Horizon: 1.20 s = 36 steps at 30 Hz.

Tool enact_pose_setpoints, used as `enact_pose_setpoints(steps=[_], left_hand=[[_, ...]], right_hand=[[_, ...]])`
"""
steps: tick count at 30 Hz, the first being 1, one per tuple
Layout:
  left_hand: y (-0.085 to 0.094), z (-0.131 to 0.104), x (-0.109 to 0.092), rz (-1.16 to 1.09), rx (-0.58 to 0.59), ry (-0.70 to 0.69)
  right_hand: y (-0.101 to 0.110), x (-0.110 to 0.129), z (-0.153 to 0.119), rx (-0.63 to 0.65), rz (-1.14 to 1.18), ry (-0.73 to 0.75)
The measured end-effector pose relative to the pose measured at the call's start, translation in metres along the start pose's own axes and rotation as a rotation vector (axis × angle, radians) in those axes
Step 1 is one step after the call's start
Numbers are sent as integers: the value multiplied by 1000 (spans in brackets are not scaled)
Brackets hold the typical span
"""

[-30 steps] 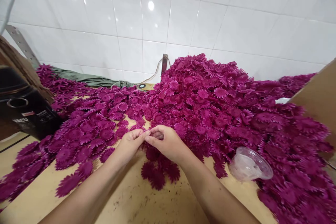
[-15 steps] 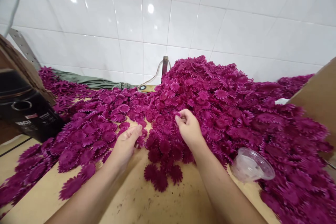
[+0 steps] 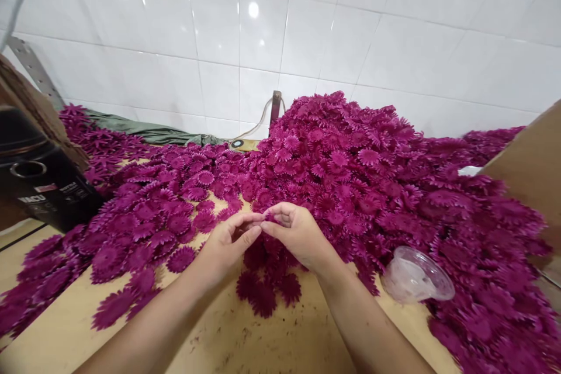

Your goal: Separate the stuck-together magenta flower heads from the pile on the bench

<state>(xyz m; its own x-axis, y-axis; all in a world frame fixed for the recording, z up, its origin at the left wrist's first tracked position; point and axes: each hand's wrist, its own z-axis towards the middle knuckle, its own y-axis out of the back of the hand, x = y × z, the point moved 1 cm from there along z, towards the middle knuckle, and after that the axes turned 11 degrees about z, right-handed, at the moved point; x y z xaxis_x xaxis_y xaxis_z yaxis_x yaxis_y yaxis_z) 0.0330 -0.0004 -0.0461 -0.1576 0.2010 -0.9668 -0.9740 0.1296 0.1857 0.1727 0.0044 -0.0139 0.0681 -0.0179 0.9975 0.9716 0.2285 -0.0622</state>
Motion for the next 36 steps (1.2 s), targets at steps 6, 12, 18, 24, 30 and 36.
enact_pose_setpoints(steps=[6,12,18,24,30,36], left_hand=[[-6,1,5,-38,57,-10],[-11,-2,8,-5,59,-51],[-16,-3,15,71,56,-11],[-10,-7,12,311,-54,-127],[-9,-8,8,318,-45,-172],[0,-6,8,-184,46,208]], right_hand=[[-2,-4,-2,-50,-61,28],[-5,-11,-1,-53,106,12],[-7,-6,-1,-114,-138,88],[36,1,-34,-245,-862,355],[41,-30,-59,-141,-1114,50],[32,-43,-51,-139,-1241,60]])
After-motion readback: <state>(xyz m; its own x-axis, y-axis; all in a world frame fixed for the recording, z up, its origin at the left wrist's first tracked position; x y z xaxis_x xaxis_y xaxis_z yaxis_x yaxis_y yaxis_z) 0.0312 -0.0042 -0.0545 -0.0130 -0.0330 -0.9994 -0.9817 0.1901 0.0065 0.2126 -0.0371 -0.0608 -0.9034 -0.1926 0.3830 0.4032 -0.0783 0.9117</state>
